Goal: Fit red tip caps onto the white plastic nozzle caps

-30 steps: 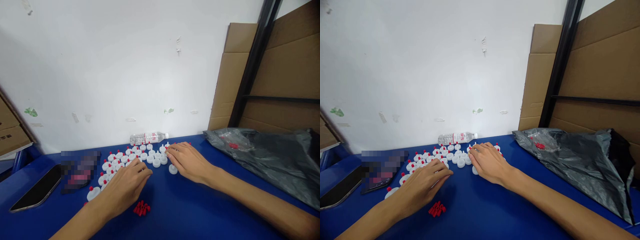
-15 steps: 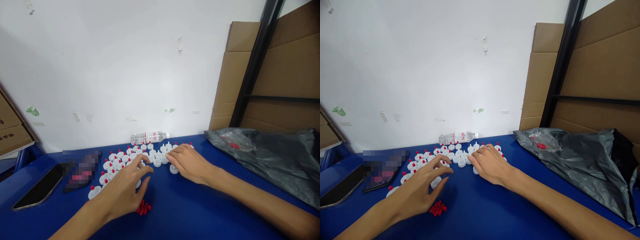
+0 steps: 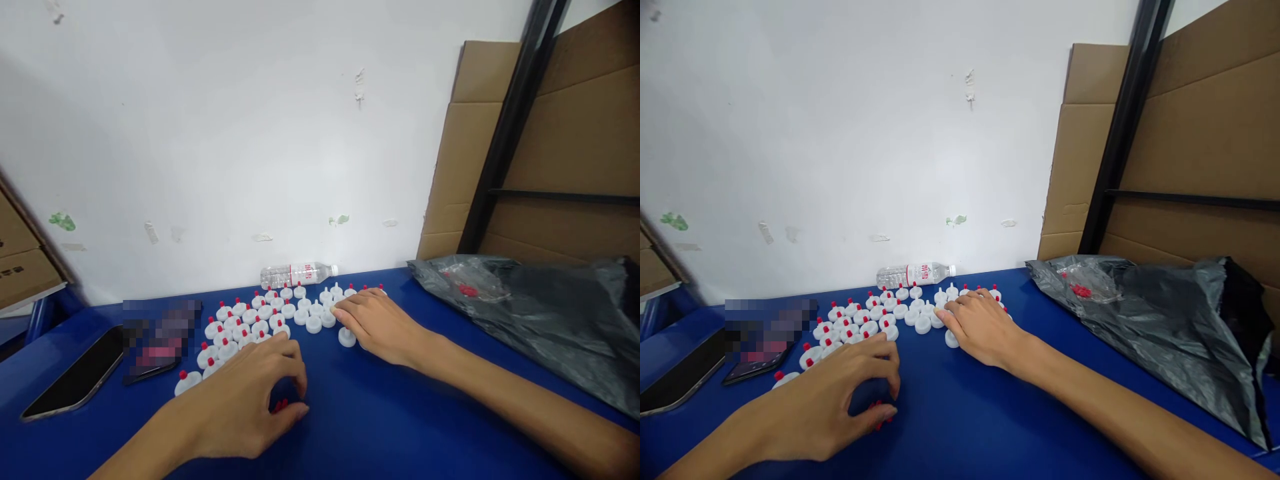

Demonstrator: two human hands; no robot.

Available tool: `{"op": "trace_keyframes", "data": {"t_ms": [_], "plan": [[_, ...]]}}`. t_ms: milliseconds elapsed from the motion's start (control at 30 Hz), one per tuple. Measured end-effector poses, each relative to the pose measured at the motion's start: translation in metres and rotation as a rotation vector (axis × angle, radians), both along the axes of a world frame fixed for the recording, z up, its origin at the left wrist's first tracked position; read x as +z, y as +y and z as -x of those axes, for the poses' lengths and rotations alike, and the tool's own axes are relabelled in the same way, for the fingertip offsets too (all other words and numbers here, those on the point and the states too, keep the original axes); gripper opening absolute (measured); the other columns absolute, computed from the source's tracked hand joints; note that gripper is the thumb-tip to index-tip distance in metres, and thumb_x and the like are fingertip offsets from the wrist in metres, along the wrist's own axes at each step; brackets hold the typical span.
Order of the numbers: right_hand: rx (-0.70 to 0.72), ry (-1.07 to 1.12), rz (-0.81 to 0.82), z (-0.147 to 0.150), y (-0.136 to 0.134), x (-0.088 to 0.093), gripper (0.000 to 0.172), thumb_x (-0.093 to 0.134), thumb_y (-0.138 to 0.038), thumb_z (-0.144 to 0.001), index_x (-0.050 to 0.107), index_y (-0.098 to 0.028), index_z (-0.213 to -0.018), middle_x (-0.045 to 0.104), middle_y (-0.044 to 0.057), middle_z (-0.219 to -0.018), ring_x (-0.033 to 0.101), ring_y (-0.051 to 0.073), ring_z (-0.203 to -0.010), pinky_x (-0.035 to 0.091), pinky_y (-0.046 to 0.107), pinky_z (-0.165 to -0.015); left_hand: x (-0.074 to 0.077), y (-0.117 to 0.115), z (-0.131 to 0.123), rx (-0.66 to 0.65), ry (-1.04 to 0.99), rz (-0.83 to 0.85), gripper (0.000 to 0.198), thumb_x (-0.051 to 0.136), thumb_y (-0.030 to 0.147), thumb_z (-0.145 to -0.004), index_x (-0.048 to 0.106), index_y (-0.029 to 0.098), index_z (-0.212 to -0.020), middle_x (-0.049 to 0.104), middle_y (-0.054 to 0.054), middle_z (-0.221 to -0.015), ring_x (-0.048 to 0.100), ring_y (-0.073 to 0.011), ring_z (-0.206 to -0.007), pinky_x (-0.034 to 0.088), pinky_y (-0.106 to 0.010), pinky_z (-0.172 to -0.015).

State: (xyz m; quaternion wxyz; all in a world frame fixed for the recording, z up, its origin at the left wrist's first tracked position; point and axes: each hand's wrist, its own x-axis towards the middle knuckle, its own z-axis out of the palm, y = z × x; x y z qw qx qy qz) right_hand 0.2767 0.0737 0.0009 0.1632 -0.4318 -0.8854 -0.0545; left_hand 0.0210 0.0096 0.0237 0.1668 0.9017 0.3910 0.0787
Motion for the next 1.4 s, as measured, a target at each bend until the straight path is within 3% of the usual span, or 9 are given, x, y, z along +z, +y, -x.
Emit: {"op": "trace_keyframes", "data": {"t_ms": [167,333,533,700,800,900,1133,1267,1400], "plan": [[0.036,0.031,-0.035,-0.002,0.001,-0.002,0.044,0.03,-0.04,-0.11,0.067,-0.02,-0.121,0.07,0.011,-0.124,0.06,0.03,-0.118,0.042,0.047,-0.102,0.004,-0.004,0.0,0.05,0.017,0.08,0.007,0.07,0.027,-0.085,0.068,0.028,-0.092,0.062,0.002,-0.103,0.06,-0.0186,-0.095,0.045,-0.033,-0.085],[0.164,0.017,0.023,-0.001,-0.001,-0.008,0.046,0.032,-0.046,-0.11,0.059,-0.024,-0.14,0.057,0.01,-0.148,0.043,0.033,-0.143,0.026,0.06,-0.119,0.002,-0.005,-0.001,0.063,0.025,0.103,0.006,0.068,0.025,-0.085,0.069,0.028,-0.09,0.06,0.003,-0.104,0.06,-0.0167,-0.089,0.045,-0.031,-0.08],[0.163,-0.013,0.124,-0.002,0.0,-0.014,0.054,0.029,-0.051,-0.109,0.052,-0.021,-0.148,0.054,0.01,-0.151,0.031,0.034,-0.15,0.017,0.064,-0.122,-0.001,-0.001,-0.001,0.027,0.011,0.095,0.011,0.065,0.019,-0.087,0.069,0.028,-0.087,0.062,0.004,-0.1,0.061,-0.015,-0.089,0.044,-0.028,-0.078],[0.192,0.062,-0.041,-0.004,0.003,-0.007,0.045,0.039,-0.046,-0.108,0.058,-0.019,-0.139,0.065,0.01,-0.138,0.052,0.031,-0.136,0.032,0.057,-0.117,-0.003,0.001,-0.001,0.008,-0.053,0.058,0.01,0.063,0.019,-0.092,0.069,0.027,-0.09,0.065,0.004,-0.097,0.062,-0.0142,-0.087,0.045,-0.027,-0.078],[0.129,0.189,-0.221,-0.003,-0.002,0.002,0.037,0.052,-0.047,-0.104,0.064,-0.018,-0.123,0.072,0.009,-0.12,0.068,0.028,-0.104,0.05,0.047,-0.094,-0.007,0.006,-0.002,0.057,-0.145,-0.033,0.01,0.059,0.024,-0.097,0.068,0.027,-0.095,0.068,0.004,-0.091,0.062,-0.0138,-0.08,0.046,-0.027,-0.073],[0.158,0.241,-0.316,0.0,-0.009,0.004,0.025,0.057,-0.041,-0.102,0.064,-0.019,-0.111,0.072,0.008,-0.108,0.068,0.024,-0.086,0.052,0.038,-0.075,-0.012,0.012,-0.003,0.138,-0.242,-0.12,0.013,0.057,0.027,-0.099,0.069,0.027,-0.095,0.07,0.005,-0.082,0.063,-0.0129,-0.071,0.044,-0.025,-0.065],[0.417,0.173,-0.309,0.013,-0.022,-0.007,0.022,0.052,-0.021,-0.104,0.054,-0.019,-0.126,0.07,0.009,-0.111,0.067,0.022,-0.098,0.053,0.038,-0.087,-0.024,0.02,-0.004,0.241,-0.439,-0.24,0.016,0.061,0.026,-0.095,0.076,0.027,-0.1,0.077,0.004,-0.08,0.066,-0.0133,-0.063,0.044,-0.022,-0.053],[0.411,0.242,-0.256,0.015,-0.026,-0.007,0.038,0.051,-0.009,-0.1,0.047,-0.023,-0.135,0.067,0.009,-0.119,0.064,0.022,-0.107,0.053,0.04,-0.092,-0.022,0.017,-0.007,0.251,-0.501,-0.262,0.019,0.061,0.027,-0.095,0.077,0.026,-0.105,0.077,0.002,-0.076,0.065,-0.0131,-0.057,0.045,-0.022,-0.049],[0.402,0.247,-0.216,0.014,-0.027,-0.007,0.035,0.053,-0.011,-0.1,0.049,-0.022,-0.133,0.068,0.009,-0.115,0.065,0.023,-0.105,0.053,0.041,-0.092,-0.018,0.013,-0.01,0.224,-0.522,-0.243,0.018,0.061,0.024,-0.094,0.078,0.025,-0.102,0.078,0.0,-0.081,0.068,-0.0141,-0.062,0.046,-0.021,-0.049]]}}
